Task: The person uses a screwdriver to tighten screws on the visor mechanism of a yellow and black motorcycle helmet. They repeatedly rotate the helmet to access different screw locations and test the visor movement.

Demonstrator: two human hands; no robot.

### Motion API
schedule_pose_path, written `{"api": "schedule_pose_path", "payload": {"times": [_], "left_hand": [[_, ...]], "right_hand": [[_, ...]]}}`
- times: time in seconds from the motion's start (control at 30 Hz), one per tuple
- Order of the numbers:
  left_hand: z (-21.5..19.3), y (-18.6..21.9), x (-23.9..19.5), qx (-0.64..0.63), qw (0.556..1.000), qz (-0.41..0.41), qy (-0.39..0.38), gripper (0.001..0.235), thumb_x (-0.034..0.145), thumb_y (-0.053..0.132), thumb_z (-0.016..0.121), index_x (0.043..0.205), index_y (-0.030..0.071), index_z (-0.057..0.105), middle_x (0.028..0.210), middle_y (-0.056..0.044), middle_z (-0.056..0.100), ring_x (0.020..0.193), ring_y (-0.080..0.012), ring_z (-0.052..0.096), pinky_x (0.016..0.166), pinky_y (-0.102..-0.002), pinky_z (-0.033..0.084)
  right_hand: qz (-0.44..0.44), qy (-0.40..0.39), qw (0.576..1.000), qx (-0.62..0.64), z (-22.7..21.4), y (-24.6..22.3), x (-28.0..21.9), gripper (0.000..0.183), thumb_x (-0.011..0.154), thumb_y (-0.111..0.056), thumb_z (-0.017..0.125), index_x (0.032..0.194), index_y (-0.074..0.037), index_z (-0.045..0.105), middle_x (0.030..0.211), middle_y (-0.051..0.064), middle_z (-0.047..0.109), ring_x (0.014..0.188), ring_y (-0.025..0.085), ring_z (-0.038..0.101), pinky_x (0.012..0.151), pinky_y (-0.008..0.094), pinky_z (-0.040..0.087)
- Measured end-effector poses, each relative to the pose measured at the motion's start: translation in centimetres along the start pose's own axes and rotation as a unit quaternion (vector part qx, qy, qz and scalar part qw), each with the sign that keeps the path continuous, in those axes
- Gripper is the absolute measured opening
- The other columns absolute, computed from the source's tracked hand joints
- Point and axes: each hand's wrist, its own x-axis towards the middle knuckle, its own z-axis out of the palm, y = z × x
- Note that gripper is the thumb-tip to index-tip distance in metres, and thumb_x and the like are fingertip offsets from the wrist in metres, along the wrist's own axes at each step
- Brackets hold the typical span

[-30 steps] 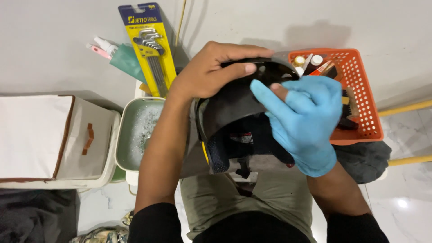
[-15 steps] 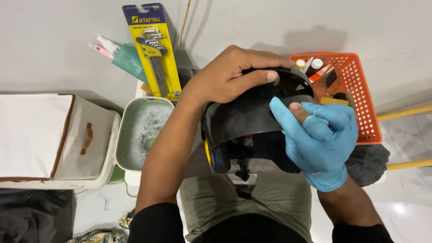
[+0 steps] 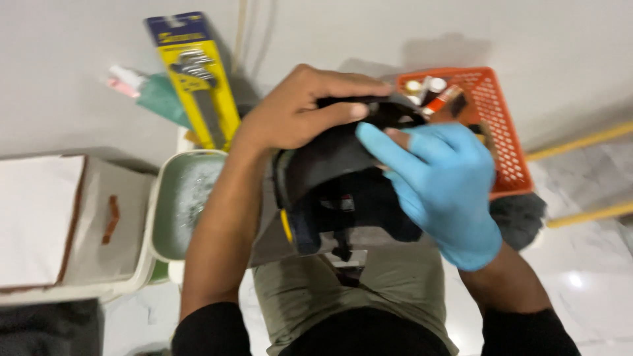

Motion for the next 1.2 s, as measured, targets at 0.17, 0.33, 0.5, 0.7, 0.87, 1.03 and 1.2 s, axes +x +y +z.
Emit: {"api": "schedule_pose_path", "payload": {"times": [0.17,0.33,0.5,0.7,0.87,1.03,1.2], "left_hand": [[0.1,-0.2,0.0,0.011,1.0,-0.005,0.015,0.031,0.108,0.02,0.058,0.136,0.008,0.063,0.14,-0.014,0.065,0.136,-0.0259,0.061,0.119,-0.036,0.049],[-0.7,-0.4,-0.4,0.012,1.0,-0.027,0.006,0.032,0.107,0.017,0.059,0.135,0.003,0.063,0.14,-0.014,0.065,0.135,-0.0235,0.059,0.12,-0.035,0.044],[-2.1,-1.3,-2.0,0.021,0.998,-0.038,0.04,0.039,0.099,0.018,0.066,0.132,-0.003,0.063,0.135,-0.019,0.066,0.133,-0.0284,0.063,0.119,-0.037,0.051],[-3.1,-1.2,-2.1,0.113,0.991,-0.034,0.058,0.037,0.101,0.023,0.07,0.132,0.004,0.069,0.121,-0.012,0.053,0.117,-0.025,0.056,0.108,-0.036,0.044],[-1.6,3.7,-3.1,0.244,0.959,-0.125,0.069,0.055,0.107,0.037,0.043,0.144,0.0,0.059,0.13,-0.019,0.062,0.12,-0.0324,0.059,0.101,-0.041,0.042],[1.5,4.8,-4.0,0.28,0.933,-0.207,0.093,0.08,0.096,0.044,0.063,0.157,0.001,0.034,0.16,-0.022,0.043,0.149,-0.0381,0.041,0.119,-0.049,0.032],[2.0,3.5,-5.7,0.229,0.949,-0.098,0.195,0.055,0.112,0.037,0.042,0.147,-0.004,0.051,0.15,-0.023,0.056,0.144,-0.0375,0.053,0.123,-0.047,0.042]], "right_hand": [[-0.021,0.039,0.994,0.099,1.6,2.4,0.8,0.025,0.111,-0.004,0.068,0.134,-0.009,0.075,0.084,0.004,0.05,0.073,0.025,0.042,0.069,0.038,0.047],[0.02,-0.05,0.957,0.285,-2.2,6.7,-0.5,0.055,0.107,-0.034,0.058,0.146,0.004,0.057,0.111,0.016,0.066,0.097,0.034,0.059,0.095,0.047,0.047],[0.369,-0.403,0.824,0.154,1.0,16.0,-10.1,0.053,0.084,-0.034,0.071,0.135,-0.019,0.07,0.132,0.007,0.071,0.116,0.026,0.064,0.1,0.04,0.046],[0.188,-0.421,0.879,-0.122,10.3,19.9,-24.6,0.018,0.062,-0.015,0.067,0.078,-0.02,0.064,0.099,0.003,0.075,0.071,0.028,0.069,0.054,0.04,0.053],[0.098,-0.328,0.919,-0.197,12.4,21.2,-27.2,0.013,0.058,-0.02,0.066,0.069,-0.021,0.06,0.064,0.001,0.059,0.059,0.026,0.058,0.048,0.038,0.038],[0.109,-0.351,0.922,-0.118,8.7,20.3,-23.7,0.029,0.066,-0.043,0.072,0.079,-0.017,0.066,0.082,0.002,0.063,0.072,0.028,0.061,0.055,0.042,0.045],[0.374,-0.279,0.878,0.107,-0.6,17.9,-19.1,0.037,0.08,-0.015,0.071,0.116,-0.019,0.076,0.101,0.0,0.077,0.091,0.021,0.07,0.08,0.034,0.049]]}}
